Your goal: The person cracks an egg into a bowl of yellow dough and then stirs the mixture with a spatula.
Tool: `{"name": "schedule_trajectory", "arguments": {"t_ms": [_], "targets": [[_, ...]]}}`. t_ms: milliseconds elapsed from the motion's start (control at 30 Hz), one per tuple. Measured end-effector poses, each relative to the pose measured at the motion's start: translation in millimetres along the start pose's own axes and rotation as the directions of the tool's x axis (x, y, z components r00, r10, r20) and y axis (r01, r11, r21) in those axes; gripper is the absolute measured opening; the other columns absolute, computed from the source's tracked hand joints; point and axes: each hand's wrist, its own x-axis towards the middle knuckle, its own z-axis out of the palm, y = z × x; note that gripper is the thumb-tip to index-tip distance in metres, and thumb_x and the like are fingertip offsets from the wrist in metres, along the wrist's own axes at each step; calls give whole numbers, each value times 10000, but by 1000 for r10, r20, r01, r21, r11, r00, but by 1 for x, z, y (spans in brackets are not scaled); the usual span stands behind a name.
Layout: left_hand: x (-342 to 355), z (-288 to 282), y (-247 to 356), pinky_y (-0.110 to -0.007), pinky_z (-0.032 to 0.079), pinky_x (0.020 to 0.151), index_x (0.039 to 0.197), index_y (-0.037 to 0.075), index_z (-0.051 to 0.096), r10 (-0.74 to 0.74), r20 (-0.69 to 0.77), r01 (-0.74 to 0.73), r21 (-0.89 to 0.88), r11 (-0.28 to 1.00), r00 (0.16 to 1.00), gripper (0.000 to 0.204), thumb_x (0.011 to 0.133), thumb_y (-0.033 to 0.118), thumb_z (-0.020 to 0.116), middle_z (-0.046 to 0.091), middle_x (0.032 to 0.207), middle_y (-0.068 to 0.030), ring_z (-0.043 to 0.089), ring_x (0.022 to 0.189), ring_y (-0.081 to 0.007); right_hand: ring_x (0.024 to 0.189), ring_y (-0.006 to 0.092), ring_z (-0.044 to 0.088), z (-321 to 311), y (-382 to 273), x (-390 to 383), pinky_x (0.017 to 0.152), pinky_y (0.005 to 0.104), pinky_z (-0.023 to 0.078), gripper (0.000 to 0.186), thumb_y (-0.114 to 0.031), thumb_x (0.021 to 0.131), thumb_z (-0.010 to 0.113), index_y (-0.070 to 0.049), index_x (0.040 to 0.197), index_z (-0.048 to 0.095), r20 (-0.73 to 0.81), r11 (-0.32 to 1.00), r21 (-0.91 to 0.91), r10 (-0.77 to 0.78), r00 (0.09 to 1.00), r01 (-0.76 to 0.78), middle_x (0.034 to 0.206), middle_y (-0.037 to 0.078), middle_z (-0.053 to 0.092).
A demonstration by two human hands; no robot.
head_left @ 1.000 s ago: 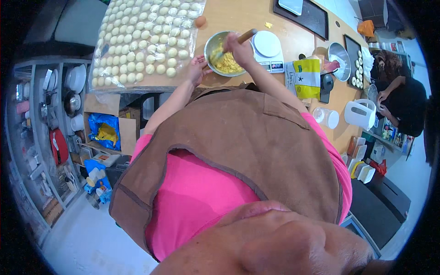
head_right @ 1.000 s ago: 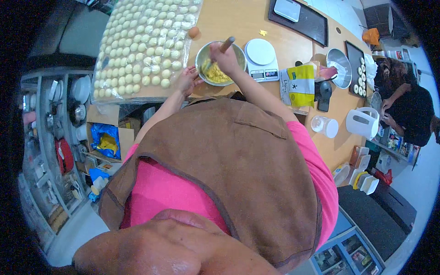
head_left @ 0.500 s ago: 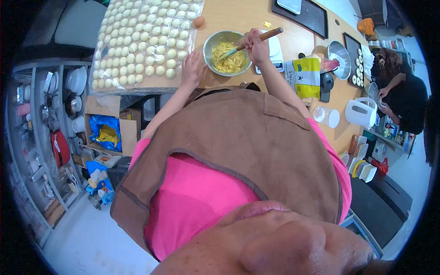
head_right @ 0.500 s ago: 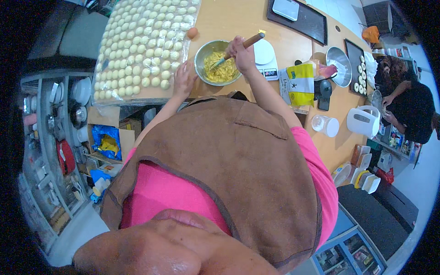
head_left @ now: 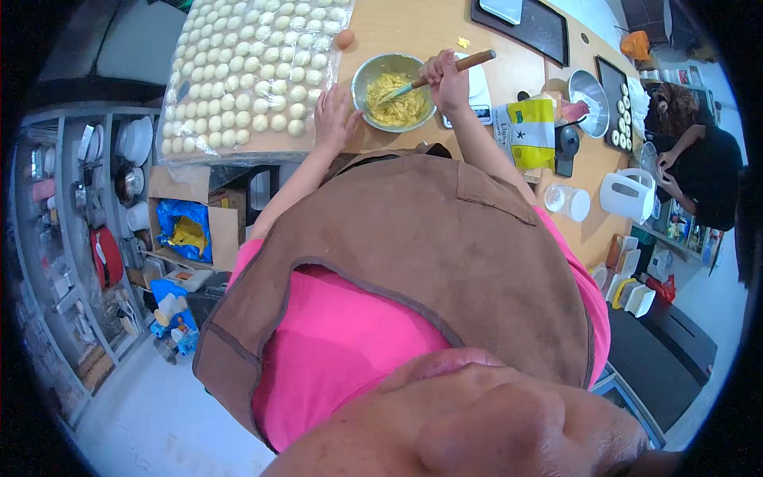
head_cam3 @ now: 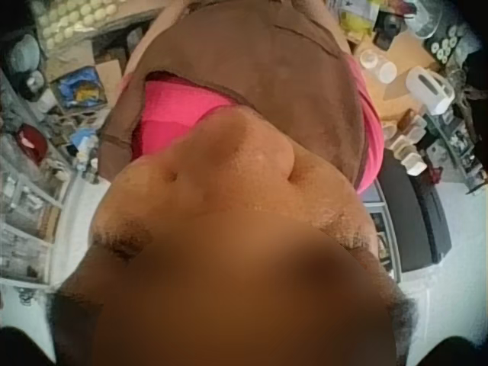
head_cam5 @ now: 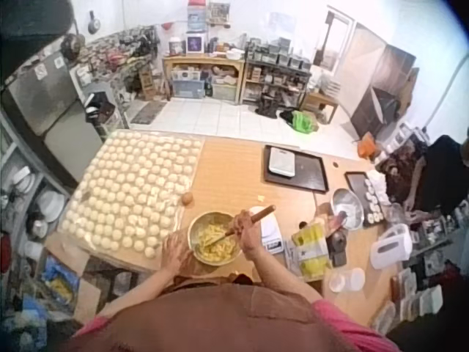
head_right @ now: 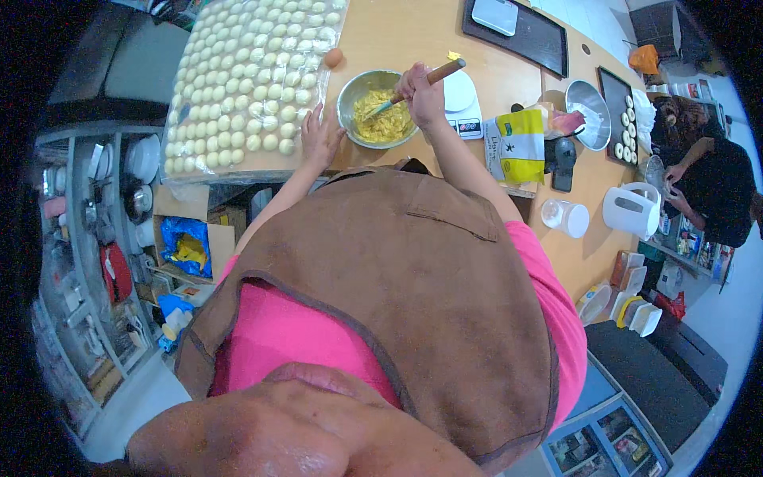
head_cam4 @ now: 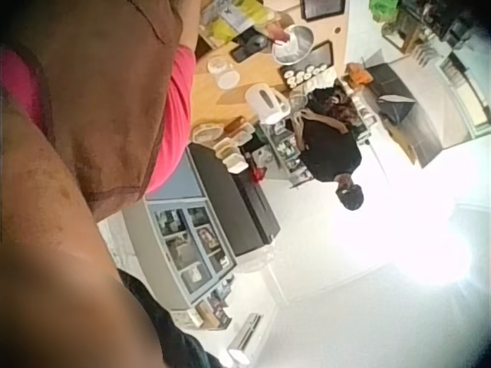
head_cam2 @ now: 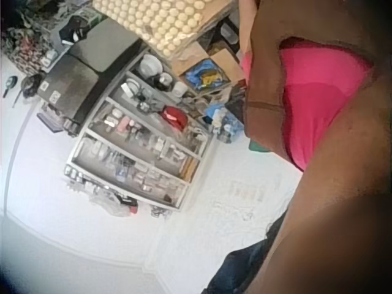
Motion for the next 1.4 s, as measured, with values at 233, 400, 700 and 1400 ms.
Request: {"name": "schedule_trajectory", "arguments": {"t_ms": [233,400,700,1400], "targets": [[-1,-1,1,-468,228,1027,1253,179,470,-8,40,7,24,1000,999,499,836,447,524,311,1353,-146,264,1232,-382,487,113,316,-2,-1,-2,511,277,306,418,-390,903,478,-105,632,336,-22,1000,17,15,1000,-15,513,-10,321],[-4,-8,1,-485,221,1023,1252,211,476,67,61,-64,-45,997,996,492,836,471,511,302,1359,-141,253,1236,-390,483,112,309,-4,0,-3,511,278,307,418,-386,906,473,-110,629,325,-35,1000,6,5,999,-4,511,-11,314],[-11,-25,7,-467,167,1034,1261,239,468,163,123,-169,37,985,979,501,825,480,519,314,1347,-147,254,1237,-370,485,113,308,-1,8,2,508,274,303,404,-380,908,472,-101,649,335,-29,999,37,-30,999,31,528,-10,312],[-30,-33,-19,-500,137,1007,1202,342,511,130,207,-181,254,950,970,412,810,467,530,224,1414,-16,183,1266,-263,509,102,356,53,21,19,494,245,307,392,-369,912,470,-73,666,395,13,949,-315,3,1000,2,540,-7,356]]}}
